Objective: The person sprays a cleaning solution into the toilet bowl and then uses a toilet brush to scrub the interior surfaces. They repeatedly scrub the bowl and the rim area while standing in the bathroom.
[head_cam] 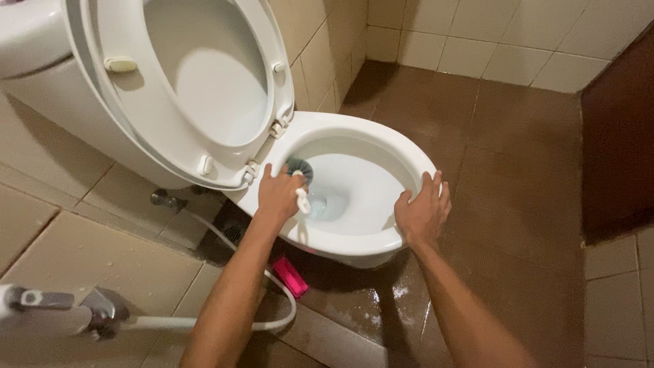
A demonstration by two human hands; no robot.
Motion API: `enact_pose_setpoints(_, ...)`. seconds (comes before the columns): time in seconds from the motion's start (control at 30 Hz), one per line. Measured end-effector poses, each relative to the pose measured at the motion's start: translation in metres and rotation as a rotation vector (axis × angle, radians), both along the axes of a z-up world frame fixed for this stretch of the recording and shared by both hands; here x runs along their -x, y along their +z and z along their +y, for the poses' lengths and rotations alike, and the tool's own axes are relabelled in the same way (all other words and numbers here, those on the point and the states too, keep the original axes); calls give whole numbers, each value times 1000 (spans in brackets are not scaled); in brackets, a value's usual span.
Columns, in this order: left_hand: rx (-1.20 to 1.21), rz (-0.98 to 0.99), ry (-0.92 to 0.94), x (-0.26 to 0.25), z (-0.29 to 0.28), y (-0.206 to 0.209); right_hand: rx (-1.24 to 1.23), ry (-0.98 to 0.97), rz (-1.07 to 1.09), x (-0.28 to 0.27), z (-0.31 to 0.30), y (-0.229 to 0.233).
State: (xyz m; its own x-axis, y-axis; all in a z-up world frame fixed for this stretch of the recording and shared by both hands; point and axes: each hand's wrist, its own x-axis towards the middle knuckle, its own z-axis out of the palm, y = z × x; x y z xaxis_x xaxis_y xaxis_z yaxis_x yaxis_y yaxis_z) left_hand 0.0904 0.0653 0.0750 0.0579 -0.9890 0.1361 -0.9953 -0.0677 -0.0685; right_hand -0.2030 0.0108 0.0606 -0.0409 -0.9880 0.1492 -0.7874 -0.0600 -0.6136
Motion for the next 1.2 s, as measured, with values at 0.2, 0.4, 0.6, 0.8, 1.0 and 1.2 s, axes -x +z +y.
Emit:
enact_pose_setpoints(0.2,-119,264,99,17,54,14,-31,-14,0,0,-4,-5)
enact_pose_setpoints(0.4,-220,967,325,64,87,15,8,-56,-84,-1,0,-7)
enact_pose_setpoints(0.6,115,972,-61,120,80,-3,150,-80,-180,2,-2,-31)
enact_pose_setpoints(0.8,196,1147,-47,157,36,-18,281,-130,-253,4,-25,-70)
enact_pose_setpoints(1.0,245,992,-85,142,-26,-27,160,-128,-234,2,-9,-39)
enact_pose_setpoints(1.2,354,341,-279,113,-68,-52,45,-137,-183,-1,-7,-20)
